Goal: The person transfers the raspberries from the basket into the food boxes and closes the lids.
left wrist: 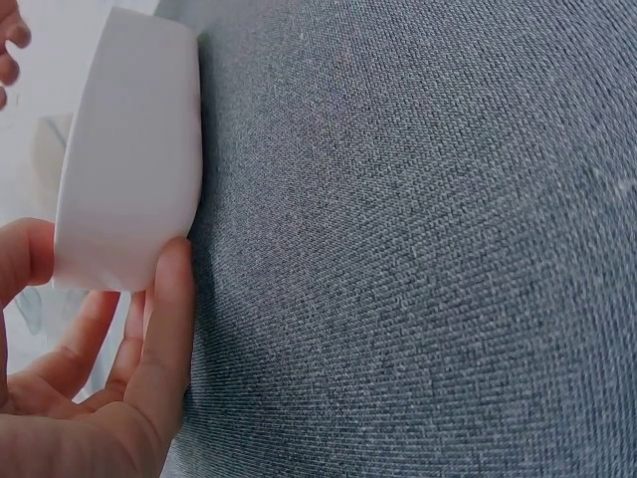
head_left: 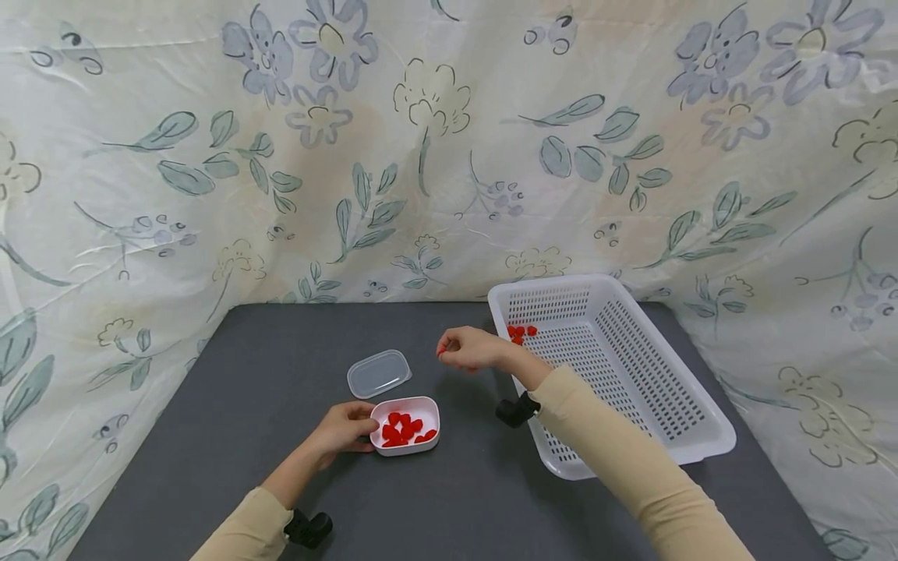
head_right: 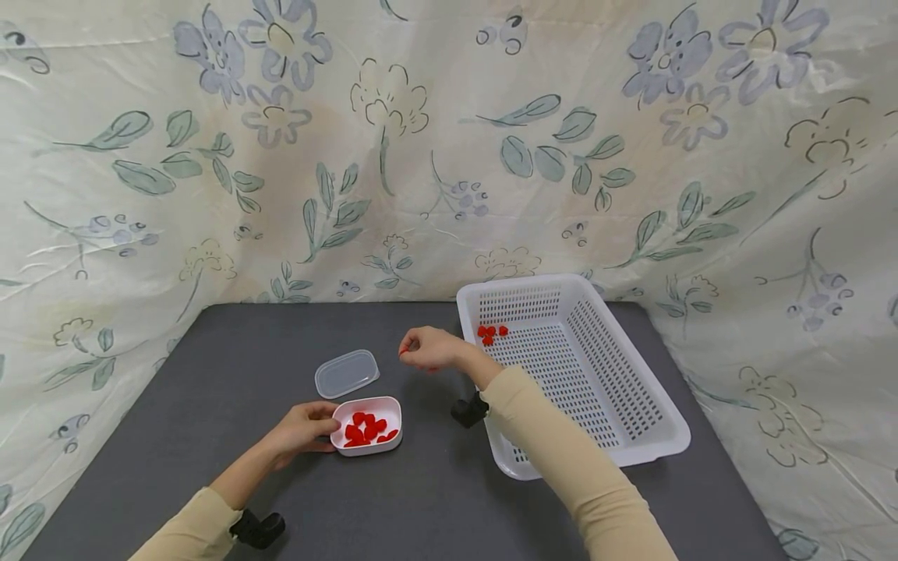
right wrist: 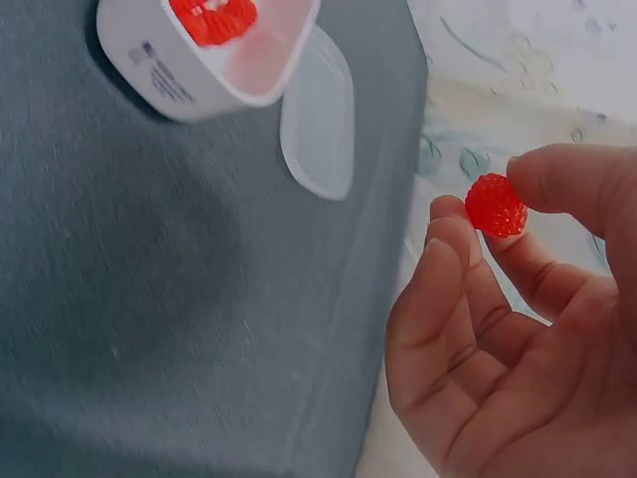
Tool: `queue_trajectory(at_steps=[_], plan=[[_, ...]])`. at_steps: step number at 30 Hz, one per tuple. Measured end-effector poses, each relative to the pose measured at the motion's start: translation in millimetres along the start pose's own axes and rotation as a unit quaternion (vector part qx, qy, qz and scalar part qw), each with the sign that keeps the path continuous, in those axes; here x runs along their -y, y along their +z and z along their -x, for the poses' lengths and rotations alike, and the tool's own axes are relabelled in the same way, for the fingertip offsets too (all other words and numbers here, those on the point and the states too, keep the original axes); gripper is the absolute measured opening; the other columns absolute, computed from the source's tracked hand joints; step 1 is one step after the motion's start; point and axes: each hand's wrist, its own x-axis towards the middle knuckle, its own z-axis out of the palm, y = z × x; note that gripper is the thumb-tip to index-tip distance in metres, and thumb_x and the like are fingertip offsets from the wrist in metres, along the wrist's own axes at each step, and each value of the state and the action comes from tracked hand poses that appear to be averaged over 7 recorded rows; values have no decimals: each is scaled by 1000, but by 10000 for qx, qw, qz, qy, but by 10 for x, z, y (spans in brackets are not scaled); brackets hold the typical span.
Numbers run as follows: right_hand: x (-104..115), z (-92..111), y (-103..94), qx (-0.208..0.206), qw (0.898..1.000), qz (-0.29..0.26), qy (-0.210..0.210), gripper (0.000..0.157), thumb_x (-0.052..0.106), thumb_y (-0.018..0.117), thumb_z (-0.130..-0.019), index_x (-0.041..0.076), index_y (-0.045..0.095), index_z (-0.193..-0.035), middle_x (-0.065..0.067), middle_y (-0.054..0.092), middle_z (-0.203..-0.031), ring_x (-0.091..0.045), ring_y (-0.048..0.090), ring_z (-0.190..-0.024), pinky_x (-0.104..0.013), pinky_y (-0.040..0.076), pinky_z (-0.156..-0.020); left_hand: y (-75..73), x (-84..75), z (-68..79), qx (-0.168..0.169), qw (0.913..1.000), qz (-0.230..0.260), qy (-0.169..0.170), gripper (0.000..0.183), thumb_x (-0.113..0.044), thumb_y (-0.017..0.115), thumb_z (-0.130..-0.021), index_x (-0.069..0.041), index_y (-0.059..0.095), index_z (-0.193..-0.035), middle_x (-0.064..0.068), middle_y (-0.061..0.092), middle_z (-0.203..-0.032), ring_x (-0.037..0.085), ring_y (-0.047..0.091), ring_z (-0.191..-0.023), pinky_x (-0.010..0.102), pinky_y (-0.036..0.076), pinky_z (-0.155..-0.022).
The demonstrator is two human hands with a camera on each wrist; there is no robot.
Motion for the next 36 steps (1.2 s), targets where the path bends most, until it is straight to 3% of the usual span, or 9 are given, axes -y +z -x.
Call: queue_trajectory(at_steps=[7,16,29,36], plan=[[34,-70,261,201,9997,107,5,13,14,56,-89,9,57,-101,-3,54,-77,-15,49,-62,-27,51,-56,-8,5,-2,67,9999,58,53,35,-6,59,-85,6,54,-117,15,62,-104,20,62,-79,40,57,-67],[25,-131,521,434,9985,324,-47,10,15,57,-88,11,58,-97,-1,56,-79,-13,49,-61,-25,52,-55,-13,13,-14,112,9998,109,95,35,-6,59,-85,7,53,-117,15,62,-103,21,62,-80,40,57,-67],[-32,-138,695,526,9973,495,85,7,16,60,-87,14,58,-93,1,56,-78,-13,49,-61,-23,51,-53,-12,6,-8,183,9996,165,140,36,-6,58,-85,8,52,-117,16,62,-104,22,63,-81,41,57,-68],[-39,-134,730,595,9953,756,-49,7,16,61,-85,15,59,-91,2,56,-78,-11,48,-58,-21,48,-50,-6,23,-18,152,9996,191,139,35,-5,57,-85,9,53,-117,16,62,-104,21,63,-80,41,57,-68]])
